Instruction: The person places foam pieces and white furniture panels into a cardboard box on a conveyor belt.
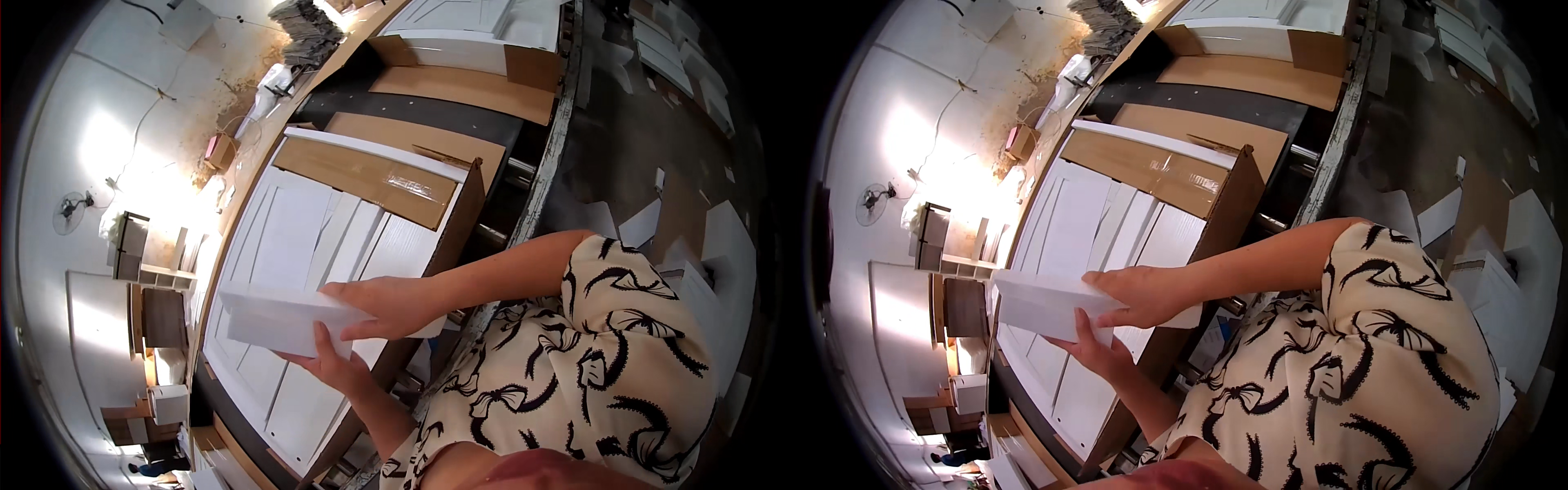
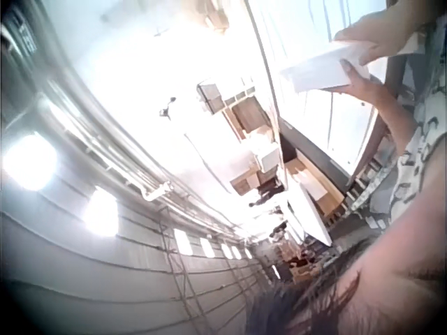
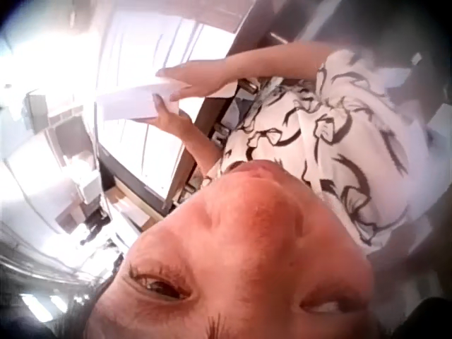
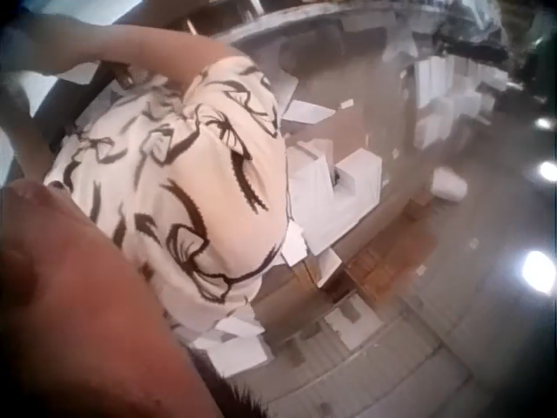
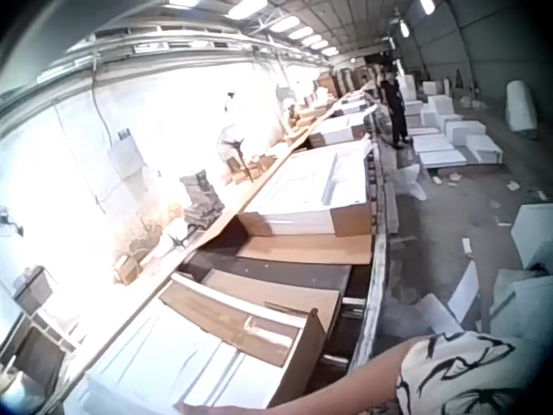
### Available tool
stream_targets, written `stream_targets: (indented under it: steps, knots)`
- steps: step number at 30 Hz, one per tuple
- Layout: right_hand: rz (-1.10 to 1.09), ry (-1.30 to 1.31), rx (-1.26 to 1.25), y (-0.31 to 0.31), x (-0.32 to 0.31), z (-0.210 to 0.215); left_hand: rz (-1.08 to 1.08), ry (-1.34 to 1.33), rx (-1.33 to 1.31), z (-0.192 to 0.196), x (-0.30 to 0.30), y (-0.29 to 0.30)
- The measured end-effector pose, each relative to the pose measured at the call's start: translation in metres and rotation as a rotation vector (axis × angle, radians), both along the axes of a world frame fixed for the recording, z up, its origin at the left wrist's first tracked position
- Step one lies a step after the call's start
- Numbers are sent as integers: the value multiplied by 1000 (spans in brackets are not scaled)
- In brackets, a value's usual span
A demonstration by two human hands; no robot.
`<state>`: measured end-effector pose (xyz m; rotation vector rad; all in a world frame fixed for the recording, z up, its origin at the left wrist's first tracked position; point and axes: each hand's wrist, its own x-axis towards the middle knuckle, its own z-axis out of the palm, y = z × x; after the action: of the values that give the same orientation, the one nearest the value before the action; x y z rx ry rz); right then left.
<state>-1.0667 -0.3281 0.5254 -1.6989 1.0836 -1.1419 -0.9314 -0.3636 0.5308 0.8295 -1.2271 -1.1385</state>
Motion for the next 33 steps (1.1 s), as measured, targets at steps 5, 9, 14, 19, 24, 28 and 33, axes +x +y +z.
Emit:
stream_targets:
  steps: [5, 9, 14, 19, 24, 28, 33]
  knots:
    - [-497, 136, 61, 53, -119, -15, -472, 271, 281, -23, -124, 32]
    - [-753, -134, 113, 111, -244, -49, -628, 282, 326, -39, -239, 63]
    - [-585, -535, 322, 166, -341, -89, -727, 99, 693, -117, -369, 95]
    - [-579, -546, 418, 168, -426, -135, -888, 112, 869, -172, -443, 112]
    - [-800, 351, 310, 124, -552, -205, -586, -117, 922, -185, -445, 126]
    - [-953, 894, 280, 91, -546, -206, -371, -52, 932, -191, -405, 133]
    - [-655, 1063, -129, 107, -506, -188, -102, 23, 904, -188, -331, 166]
